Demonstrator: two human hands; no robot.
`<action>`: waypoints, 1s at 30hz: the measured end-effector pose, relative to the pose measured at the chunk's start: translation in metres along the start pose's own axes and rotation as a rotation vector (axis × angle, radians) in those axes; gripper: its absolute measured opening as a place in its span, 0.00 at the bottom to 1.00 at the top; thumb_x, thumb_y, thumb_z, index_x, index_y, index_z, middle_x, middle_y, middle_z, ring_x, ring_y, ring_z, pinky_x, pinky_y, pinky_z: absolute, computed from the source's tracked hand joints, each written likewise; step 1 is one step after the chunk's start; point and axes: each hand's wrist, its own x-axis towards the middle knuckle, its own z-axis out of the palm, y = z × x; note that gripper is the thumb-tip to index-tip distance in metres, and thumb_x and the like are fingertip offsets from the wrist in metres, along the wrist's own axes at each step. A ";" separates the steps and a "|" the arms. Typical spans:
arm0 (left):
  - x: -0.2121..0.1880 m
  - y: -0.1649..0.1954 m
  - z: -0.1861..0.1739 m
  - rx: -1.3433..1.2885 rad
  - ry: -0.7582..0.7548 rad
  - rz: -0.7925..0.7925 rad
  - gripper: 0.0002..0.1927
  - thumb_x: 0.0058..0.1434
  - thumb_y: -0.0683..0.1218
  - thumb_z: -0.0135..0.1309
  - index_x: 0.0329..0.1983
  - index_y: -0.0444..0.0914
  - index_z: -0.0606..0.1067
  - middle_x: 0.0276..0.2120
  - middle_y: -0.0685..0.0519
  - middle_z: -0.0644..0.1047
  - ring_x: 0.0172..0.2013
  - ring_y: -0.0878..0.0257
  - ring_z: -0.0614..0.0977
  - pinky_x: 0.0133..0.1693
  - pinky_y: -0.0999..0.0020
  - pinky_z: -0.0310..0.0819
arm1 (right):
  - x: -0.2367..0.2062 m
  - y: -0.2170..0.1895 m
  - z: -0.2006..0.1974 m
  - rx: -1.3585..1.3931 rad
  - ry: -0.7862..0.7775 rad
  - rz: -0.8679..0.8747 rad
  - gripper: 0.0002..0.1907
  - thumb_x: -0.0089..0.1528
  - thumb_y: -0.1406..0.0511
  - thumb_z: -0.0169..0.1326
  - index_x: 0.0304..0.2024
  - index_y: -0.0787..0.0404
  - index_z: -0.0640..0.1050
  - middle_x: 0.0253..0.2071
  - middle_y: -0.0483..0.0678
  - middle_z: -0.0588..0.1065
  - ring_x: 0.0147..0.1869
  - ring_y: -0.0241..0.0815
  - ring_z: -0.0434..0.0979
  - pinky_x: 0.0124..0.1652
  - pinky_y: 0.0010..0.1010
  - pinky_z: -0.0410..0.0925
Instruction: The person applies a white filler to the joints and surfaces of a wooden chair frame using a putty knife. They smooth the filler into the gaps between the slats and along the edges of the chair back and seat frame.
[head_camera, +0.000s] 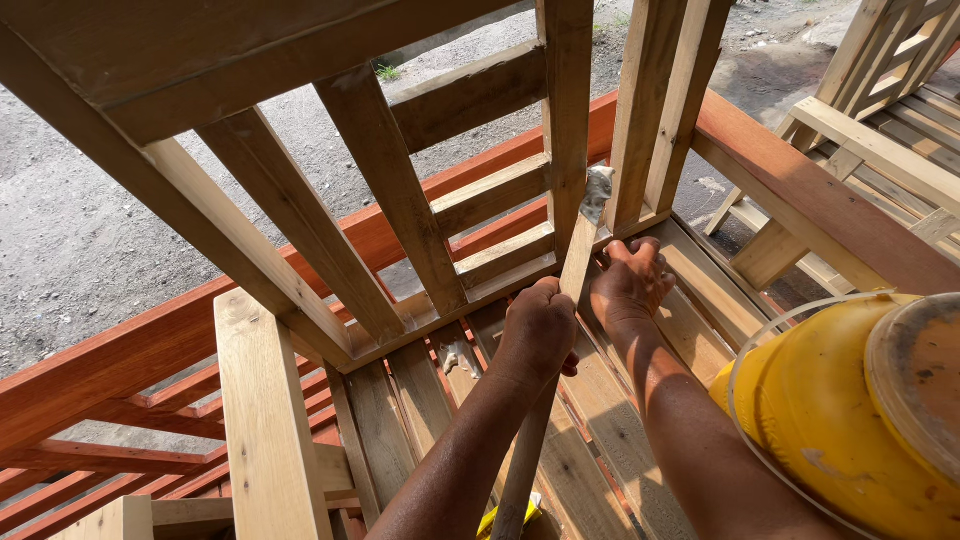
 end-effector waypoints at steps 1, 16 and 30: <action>0.001 0.000 0.000 0.006 0.001 0.005 0.15 0.67 0.43 0.37 0.44 0.32 0.75 0.23 0.46 0.74 0.15 0.62 0.77 0.18 0.64 0.78 | -0.004 0.000 0.000 0.068 0.071 -0.040 0.16 0.66 0.58 0.48 0.55 0.40 0.79 0.61 0.47 0.68 0.67 0.47 0.64 0.67 0.40 0.53; 0.001 -0.001 0.003 0.051 -0.013 -0.037 0.17 0.68 0.43 0.36 0.48 0.32 0.74 0.24 0.45 0.74 0.16 0.61 0.76 0.20 0.64 0.79 | 0.003 -0.015 -0.006 0.030 -0.098 0.019 0.18 0.68 0.47 0.51 0.61 0.26 0.75 0.61 0.49 0.64 0.69 0.50 0.61 0.64 0.44 0.51; -0.001 -0.006 0.002 0.048 -0.028 -0.025 0.17 0.68 0.43 0.35 0.48 0.32 0.75 0.24 0.47 0.72 0.16 0.63 0.76 0.21 0.65 0.80 | 0.002 -0.013 -0.002 -0.004 -0.188 0.021 0.32 0.68 0.50 0.51 0.74 0.32 0.60 0.63 0.56 0.61 0.69 0.54 0.62 0.62 0.46 0.50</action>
